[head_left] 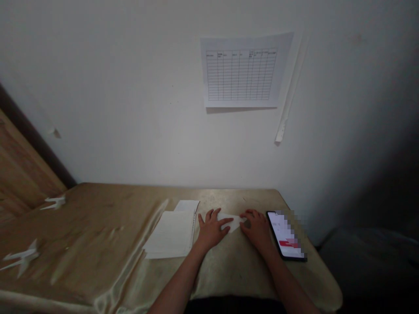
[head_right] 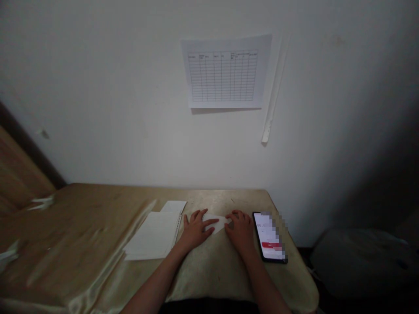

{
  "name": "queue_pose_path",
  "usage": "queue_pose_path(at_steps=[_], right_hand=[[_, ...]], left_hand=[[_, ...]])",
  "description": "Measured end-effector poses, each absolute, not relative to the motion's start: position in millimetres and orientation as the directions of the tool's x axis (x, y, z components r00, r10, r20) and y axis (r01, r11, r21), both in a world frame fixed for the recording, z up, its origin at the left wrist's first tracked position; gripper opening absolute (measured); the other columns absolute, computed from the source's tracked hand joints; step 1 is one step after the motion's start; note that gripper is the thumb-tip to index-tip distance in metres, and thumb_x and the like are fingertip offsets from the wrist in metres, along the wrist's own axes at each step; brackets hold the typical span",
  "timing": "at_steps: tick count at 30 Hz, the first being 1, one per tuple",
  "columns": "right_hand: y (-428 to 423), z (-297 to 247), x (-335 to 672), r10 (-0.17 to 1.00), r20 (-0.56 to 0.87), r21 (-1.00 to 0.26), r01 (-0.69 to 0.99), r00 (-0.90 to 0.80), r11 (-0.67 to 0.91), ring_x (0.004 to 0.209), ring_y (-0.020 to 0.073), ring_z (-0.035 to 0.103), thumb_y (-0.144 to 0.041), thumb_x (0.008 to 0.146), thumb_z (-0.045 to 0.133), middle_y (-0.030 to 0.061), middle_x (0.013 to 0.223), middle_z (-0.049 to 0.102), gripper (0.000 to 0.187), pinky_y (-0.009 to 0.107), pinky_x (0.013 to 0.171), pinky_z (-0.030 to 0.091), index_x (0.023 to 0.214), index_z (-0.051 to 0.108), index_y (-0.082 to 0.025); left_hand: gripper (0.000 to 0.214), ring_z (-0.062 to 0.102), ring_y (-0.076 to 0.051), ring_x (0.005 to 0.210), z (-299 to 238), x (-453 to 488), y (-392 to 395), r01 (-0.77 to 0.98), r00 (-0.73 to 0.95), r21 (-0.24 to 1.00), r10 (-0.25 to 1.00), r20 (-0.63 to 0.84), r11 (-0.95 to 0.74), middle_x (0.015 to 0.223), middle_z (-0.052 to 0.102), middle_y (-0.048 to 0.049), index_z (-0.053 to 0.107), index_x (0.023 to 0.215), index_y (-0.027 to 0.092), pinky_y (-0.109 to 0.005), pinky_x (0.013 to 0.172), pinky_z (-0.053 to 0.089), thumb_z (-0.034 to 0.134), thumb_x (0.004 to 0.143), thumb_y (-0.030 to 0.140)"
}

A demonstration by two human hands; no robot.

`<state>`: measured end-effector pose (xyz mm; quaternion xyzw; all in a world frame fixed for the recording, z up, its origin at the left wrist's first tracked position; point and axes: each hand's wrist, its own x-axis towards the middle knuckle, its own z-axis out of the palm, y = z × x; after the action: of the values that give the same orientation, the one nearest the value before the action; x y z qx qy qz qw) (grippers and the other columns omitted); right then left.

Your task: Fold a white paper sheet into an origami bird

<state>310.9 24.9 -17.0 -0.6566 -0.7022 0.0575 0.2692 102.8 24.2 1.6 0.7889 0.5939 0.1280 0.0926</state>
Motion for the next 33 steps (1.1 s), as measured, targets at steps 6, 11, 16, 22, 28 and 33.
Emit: queue_pose_path(at_steps=[6,11,16,22,28,33], right_hand=[[20.5,-13.7,305.1,0.957,0.289,-0.425,0.893,-0.02,0.147,0.124,0.0273,0.048,-0.037,0.08,0.066,0.0031,0.132,0.059,0.034,0.045,0.108,0.028,0.114,0.069,-0.034],[18.9,-14.8,301.5,0.962,0.271,-0.422,0.895,-0.025,0.142,0.128,0.0297,0.045,-0.044,0.076,0.07,0.0055,0.136,0.057,0.043,0.048,0.111,0.025,0.118,0.068,-0.032],[17.5,-15.0,297.3,0.968,0.248,-0.399,0.908,-0.03,0.13,0.131,0.0315,0.043,-0.05,0.073,0.07,0.008,0.138,0.054,0.054,0.051,0.113,0.021,0.122,0.065,-0.031],[14.1,-12.6,293.7,0.973,0.229,-0.378,0.919,-0.029,0.116,0.134,0.0324,0.039,-0.057,0.07,0.071,0.0095,0.141,0.051,0.063,0.053,0.116,0.016,0.125,0.062,-0.029],[13.2,-13.4,294.9,0.972,0.233,-0.37,0.921,-0.032,0.119,0.134,0.0323,0.04,-0.061,0.076,0.066,0.0102,0.14,0.052,0.059,0.054,0.116,0.016,0.125,0.062,-0.029],[16.5,-16.9,298.0,0.962,0.272,-0.392,0.913,-0.006,0.117,0.13,0.031,0.044,-0.053,0.077,0.068,0.0107,0.134,0.055,0.051,0.048,0.113,0.024,0.121,0.065,-0.026]], left_hand=[[0.038,0.023,-0.038,0.147,8.8,104.6,21.4,0.913,0.251,0.315,0.966,0.065,-0.259,0.157,0.037,0.0011,0.057,0.127,0.057,-0.077,0.109,0.002,0.061,0.089,0.051],[0.039,0.023,-0.038,0.146,10.7,105.5,21.0,0.919,0.244,0.303,0.968,0.059,-0.25,0.157,0.038,0.0012,0.057,0.127,0.057,-0.077,0.11,0.003,0.061,0.088,0.053],[0.038,0.025,-0.039,0.145,7.4,105.3,22.5,0.924,0.244,0.282,0.966,0.082,-0.257,0.156,0.039,0.0016,0.057,0.126,0.059,-0.079,0.108,0.004,0.061,0.088,0.054],[0.038,0.026,-0.038,0.145,4.4,104.6,23.4,0.925,0.242,0.278,0.965,0.097,-0.259,0.155,0.04,0.0017,0.056,0.124,0.061,-0.079,0.108,0.005,0.062,0.088,0.055],[0.038,0.025,-0.038,0.146,3.0,104.0,23.6,0.925,0.244,0.277,0.966,0.089,-0.259,0.156,0.038,0.0021,0.055,0.125,0.061,-0.079,0.108,0.004,0.061,0.088,0.056],[0.038,0.024,-0.039,0.145,3.2,104.0,23.7,0.924,0.24,0.284,0.967,0.087,-0.255,0.156,0.038,0.0024,0.057,0.125,0.06,-0.078,0.109,0.002,0.061,0.088,0.055]])
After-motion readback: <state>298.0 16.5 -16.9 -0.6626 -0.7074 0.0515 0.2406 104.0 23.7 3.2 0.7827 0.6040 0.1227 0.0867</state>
